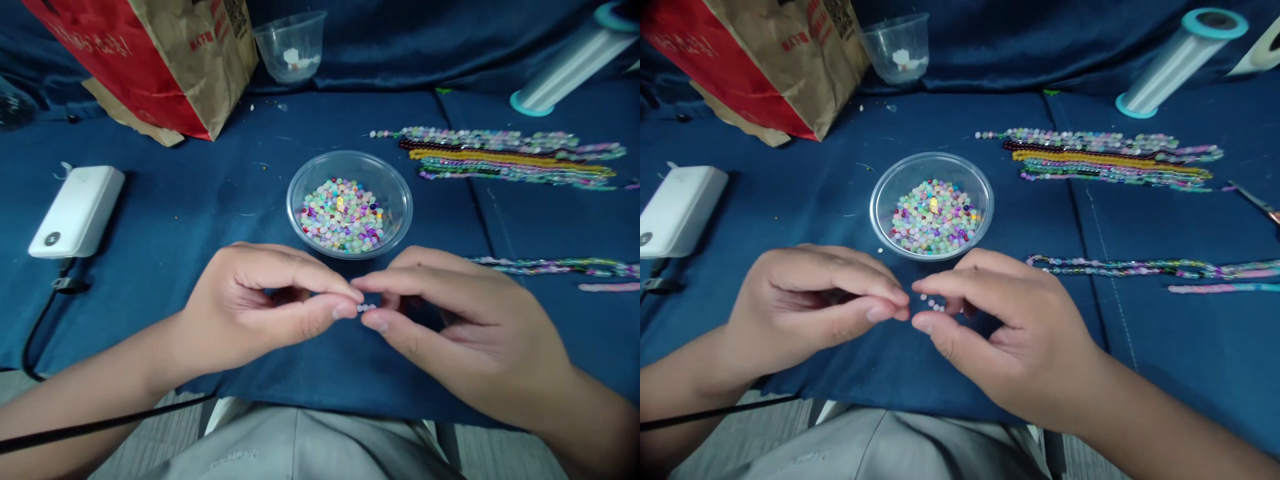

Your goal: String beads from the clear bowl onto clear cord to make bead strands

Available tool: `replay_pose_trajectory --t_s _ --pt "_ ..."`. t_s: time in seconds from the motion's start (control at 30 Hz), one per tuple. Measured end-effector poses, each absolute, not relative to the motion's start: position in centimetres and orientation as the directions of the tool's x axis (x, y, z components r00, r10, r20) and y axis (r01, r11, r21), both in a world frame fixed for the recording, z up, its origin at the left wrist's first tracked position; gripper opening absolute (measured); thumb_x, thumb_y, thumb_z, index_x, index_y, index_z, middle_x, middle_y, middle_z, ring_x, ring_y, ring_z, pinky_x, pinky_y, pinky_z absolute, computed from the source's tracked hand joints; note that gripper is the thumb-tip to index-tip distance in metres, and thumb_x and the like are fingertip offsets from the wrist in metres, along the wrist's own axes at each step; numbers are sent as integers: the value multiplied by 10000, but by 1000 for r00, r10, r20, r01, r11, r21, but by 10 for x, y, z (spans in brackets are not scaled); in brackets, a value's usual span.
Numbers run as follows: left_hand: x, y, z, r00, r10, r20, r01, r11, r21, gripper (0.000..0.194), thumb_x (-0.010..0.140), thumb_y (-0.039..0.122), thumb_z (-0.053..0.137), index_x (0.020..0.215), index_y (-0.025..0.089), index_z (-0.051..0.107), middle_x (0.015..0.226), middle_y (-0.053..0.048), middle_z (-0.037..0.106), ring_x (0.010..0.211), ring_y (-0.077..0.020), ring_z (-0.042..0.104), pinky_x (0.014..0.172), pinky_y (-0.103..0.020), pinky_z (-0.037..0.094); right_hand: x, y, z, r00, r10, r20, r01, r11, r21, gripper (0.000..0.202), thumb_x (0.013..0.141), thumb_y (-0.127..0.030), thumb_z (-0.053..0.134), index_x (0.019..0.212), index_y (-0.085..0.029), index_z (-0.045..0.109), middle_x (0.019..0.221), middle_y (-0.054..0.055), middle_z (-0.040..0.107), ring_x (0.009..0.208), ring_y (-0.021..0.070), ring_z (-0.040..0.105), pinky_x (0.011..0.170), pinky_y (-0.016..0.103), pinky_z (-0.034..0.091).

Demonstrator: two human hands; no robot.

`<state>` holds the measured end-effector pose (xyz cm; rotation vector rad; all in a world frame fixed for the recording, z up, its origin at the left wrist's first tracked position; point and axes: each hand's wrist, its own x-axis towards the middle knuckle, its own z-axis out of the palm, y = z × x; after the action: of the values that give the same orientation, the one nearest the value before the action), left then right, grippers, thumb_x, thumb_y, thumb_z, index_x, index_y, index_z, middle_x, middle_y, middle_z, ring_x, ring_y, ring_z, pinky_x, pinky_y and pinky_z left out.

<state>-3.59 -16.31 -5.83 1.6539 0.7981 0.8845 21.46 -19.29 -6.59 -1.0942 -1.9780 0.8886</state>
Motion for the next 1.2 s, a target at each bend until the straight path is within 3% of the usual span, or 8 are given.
replay_pose_trajectory --t_s 0.2,0.37,0.47,0.57,0.8,0.97,1.2 --pt "-34 -162 -61 581 761 288 16 -365 931 212 915 33 863 1061 184 885 948 -38 887 843 -151 851 790 -182 701 213 -194 -60 -421 858 294 323 444 -836 130 970 -89 770 945 -196 839 801 -54 747 715 28 682 702 121 530" --pt "-36 -162 -62 587 738 332 77 -460 884 191 937 56 853 1083 178 878 947 -38 863 806 -119 820 755 -153 678 211 -195 -62 -408 856 317 300 454 -839 144 938 -145 787 1065 -170 849 868 -12 776 741 64 711 700 153 559" --pt "-36 -163 -64 568 742 355 133 -509 851 141 961 88 843 1076 159 883 948 -36 822 810 -85 788 762 -121 652 210 -195 -66 -392 862 321 339 460 -821 75 959 -137 777 941 -186 831 803 -22 752 708 74 688 655 172 540" --pt "-36 -164 -64 566 742 361 155 -525 837 129 975 105 837 1091 144 879 957 -34 814 832 -73 780 783 -104 643 210 -195 -66 -390 874 291 365 437 -822 196 984 -102 715 836 -199 799 762 -32 733 689 68 679 637 164 526" --pt "-35 -166 -65 567 748 345 150 -506 850 136 968 132 857 1098 167 875 976 -30 814 831 -81 771 770 -125 653 207 -195 -67 -337 910 241 382 366 -849 192 895 -138 802 1064 -207 862 894 -23 787 750 62 725 707 130 574" --pt "-35 -168 -68 580 743 332 159 -504 849 168 972 127 854 1129 183 879 983 -31 766 827 -79 756 748 -136 648 208 -195 -66 -396 887 237 352 385 -853 246 959 -69 693 942 -231 877 834 -29 781 729 51 728 656 123 548" --pt "-42 -164 -64 554 745 373 207 -557 804 179 974 93 836 1124 187 861 978 4 745 834 -52 740 758 -100 632 215 -195 -67 -414 877 245 394 416 -820 163 995 -126 750 1004 -216 886 890 -5 805 788 71 760 712 138 591"
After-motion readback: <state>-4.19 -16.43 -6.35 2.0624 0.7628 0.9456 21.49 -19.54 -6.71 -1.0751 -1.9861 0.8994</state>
